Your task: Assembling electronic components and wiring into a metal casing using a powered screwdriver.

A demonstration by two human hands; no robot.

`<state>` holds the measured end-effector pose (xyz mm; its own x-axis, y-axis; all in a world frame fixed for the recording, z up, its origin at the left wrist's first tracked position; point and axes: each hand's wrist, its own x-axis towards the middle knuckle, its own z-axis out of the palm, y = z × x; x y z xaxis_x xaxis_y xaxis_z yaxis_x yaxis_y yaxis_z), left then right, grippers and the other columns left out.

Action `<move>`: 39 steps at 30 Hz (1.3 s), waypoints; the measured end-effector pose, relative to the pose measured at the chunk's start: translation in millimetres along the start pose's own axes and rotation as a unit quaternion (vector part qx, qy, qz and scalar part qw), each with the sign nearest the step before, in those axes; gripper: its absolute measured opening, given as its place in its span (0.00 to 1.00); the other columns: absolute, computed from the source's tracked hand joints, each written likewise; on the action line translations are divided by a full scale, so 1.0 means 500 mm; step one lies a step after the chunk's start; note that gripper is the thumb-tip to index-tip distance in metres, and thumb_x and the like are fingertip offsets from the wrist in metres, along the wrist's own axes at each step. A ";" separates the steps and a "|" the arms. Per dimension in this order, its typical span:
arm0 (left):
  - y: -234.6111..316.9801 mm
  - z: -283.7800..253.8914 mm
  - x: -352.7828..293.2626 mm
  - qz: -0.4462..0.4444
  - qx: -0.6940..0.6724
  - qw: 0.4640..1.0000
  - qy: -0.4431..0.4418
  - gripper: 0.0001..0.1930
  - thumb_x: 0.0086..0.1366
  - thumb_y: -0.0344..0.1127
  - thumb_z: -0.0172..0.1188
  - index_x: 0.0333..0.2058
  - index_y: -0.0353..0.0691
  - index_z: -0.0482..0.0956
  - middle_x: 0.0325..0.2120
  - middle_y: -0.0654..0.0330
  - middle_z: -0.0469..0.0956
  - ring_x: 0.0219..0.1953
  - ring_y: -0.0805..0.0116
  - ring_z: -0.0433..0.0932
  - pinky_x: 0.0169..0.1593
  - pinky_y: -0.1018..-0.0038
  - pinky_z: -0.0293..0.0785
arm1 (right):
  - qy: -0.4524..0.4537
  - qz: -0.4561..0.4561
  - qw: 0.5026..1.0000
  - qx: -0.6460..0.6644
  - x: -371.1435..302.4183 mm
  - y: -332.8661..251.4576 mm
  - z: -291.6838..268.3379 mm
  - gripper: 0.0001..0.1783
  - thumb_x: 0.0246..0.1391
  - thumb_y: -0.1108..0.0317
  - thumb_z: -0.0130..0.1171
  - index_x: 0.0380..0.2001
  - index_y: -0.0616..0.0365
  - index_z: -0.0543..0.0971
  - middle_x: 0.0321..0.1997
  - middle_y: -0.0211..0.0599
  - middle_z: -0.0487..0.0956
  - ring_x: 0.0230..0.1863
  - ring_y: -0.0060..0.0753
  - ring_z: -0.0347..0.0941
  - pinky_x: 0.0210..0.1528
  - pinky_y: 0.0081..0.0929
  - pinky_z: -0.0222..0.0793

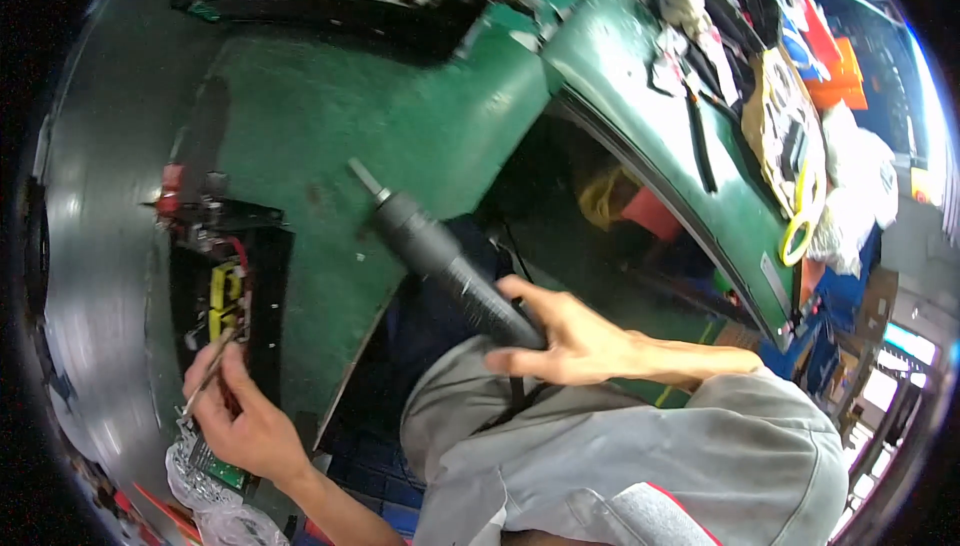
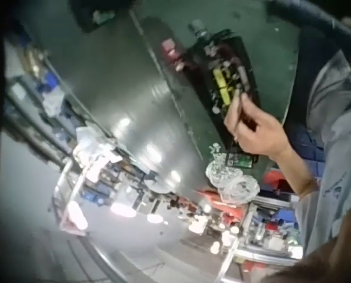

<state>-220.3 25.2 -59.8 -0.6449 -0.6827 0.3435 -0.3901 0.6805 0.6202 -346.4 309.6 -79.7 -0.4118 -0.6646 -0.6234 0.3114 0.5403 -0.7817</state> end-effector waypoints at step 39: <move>0.004 -0.024 0.013 -0.033 -0.032 0.993 -0.109 0.08 0.61 0.17 0.64 0.39 0.27 0.79 0.34 0.51 0.85 0.35 0.59 0.82 0.40 0.69 0.80 | -0.269 0.263 0.877 0.300 0.029 0.046 0.020 0.46 0.69 0.31 0.31 0.59 0.69 0.72 0.34 0.39 0.80 0.36 0.28 0.74 0.43 0.25 0.68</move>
<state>-217.3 18.8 -48.0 -0.7489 -0.6468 0.1443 -0.3977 0.6128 0.6829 -336.5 307.1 -106.6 0.3382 -0.6388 -0.6911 0.7971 0.5848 -0.1504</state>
